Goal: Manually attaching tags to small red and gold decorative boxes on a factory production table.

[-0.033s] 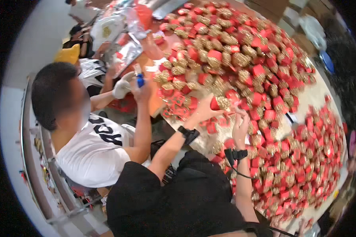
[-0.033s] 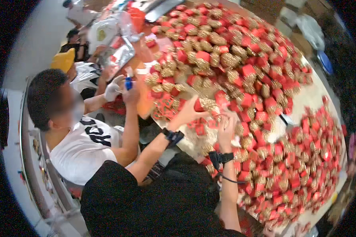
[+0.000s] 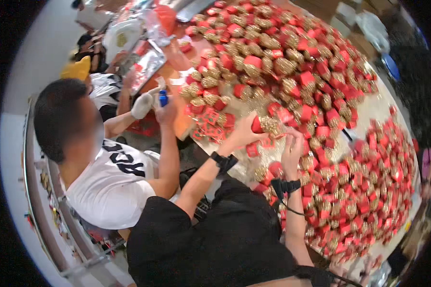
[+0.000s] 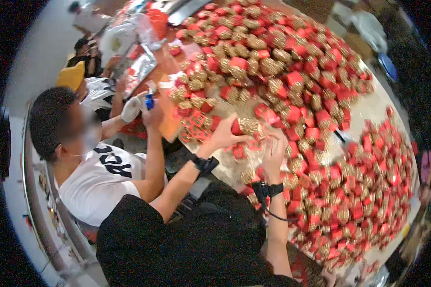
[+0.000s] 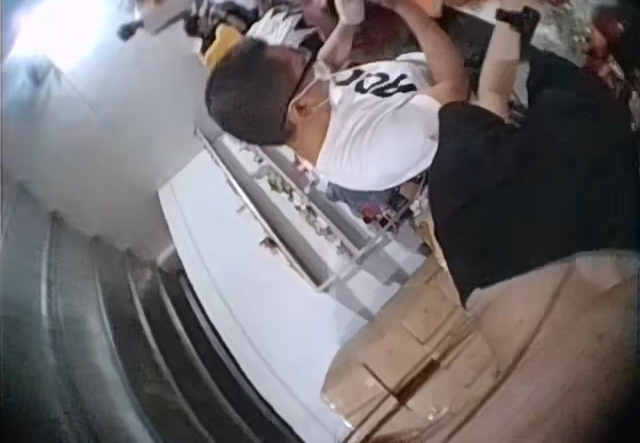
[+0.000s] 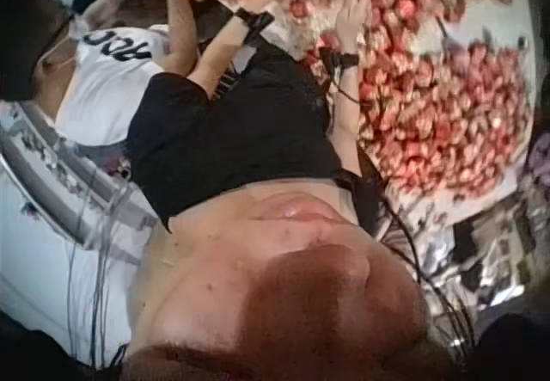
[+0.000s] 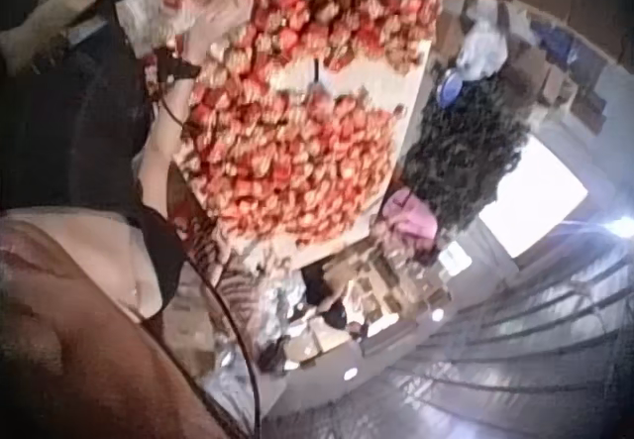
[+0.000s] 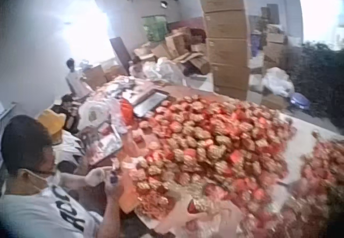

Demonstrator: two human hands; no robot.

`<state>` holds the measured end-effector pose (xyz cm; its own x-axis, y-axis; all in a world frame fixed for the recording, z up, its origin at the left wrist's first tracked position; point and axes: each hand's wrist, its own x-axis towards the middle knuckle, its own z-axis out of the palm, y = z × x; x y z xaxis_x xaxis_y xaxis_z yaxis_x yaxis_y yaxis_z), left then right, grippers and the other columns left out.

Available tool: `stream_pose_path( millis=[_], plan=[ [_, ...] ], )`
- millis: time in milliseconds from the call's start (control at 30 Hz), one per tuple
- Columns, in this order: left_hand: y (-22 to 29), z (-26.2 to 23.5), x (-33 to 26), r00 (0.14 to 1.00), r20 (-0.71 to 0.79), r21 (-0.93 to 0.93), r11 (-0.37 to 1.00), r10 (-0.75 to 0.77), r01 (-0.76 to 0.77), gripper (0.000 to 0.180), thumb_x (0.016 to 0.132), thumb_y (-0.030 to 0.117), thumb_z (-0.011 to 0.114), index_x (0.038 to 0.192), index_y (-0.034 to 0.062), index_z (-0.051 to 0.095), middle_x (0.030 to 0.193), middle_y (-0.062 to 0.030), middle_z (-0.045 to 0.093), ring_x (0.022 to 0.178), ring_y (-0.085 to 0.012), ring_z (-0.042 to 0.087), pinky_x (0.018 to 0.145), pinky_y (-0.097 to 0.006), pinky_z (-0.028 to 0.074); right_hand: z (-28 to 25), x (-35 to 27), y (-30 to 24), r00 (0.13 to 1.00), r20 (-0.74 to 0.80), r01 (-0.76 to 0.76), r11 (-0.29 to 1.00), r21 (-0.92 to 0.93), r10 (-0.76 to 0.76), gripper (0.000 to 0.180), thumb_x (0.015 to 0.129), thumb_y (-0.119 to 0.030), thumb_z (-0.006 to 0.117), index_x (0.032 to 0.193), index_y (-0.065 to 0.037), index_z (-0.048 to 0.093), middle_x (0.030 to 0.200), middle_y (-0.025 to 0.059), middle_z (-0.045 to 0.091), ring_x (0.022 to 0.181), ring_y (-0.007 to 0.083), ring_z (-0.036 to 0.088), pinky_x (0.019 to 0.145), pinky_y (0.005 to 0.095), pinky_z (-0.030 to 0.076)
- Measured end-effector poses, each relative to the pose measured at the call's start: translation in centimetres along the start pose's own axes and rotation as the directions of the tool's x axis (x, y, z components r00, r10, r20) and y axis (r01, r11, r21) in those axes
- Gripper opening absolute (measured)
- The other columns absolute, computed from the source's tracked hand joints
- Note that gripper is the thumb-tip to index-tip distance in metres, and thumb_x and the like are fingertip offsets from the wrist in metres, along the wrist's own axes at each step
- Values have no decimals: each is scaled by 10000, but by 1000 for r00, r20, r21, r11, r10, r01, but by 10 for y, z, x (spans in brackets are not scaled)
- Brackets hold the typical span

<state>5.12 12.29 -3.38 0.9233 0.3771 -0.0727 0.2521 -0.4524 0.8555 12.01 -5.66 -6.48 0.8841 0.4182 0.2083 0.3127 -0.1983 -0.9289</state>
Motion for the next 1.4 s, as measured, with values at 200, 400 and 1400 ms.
stream_pose_path(
  millis=[200,400,1400],
  plan=[
    [54,7,-37,960,132,-34,970,245,-242,474,586,191,775,952,22,525,903,-151,570,829,-306,584,726,-349,462,-63,-16,-54,999,33,5,948,318,-16,169,821,9,563,990,16,569,905,106,586,789,210,595,698,285,469],
    [69,25,-58,924,167,22,935,345,-353,505,581,201,775,982,34,517,935,-144,545,890,-326,553,767,-365,446,-89,-41,-66,994,109,-8,979,204,-15,207,734,45,631,928,-23,648,859,91,628,755,181,607,685,259,474],
    [72,33,-86,940,160,-82,953,300,-291,520,547,182,779,920,4,463,888,-152,506,855,-338,516,742,-385,430,-109,-45,-63,909,404,-276,879,390,106,226,726,181,492,837,25,612,888,74,561,829,139,575,730,254,536]
  ],
)
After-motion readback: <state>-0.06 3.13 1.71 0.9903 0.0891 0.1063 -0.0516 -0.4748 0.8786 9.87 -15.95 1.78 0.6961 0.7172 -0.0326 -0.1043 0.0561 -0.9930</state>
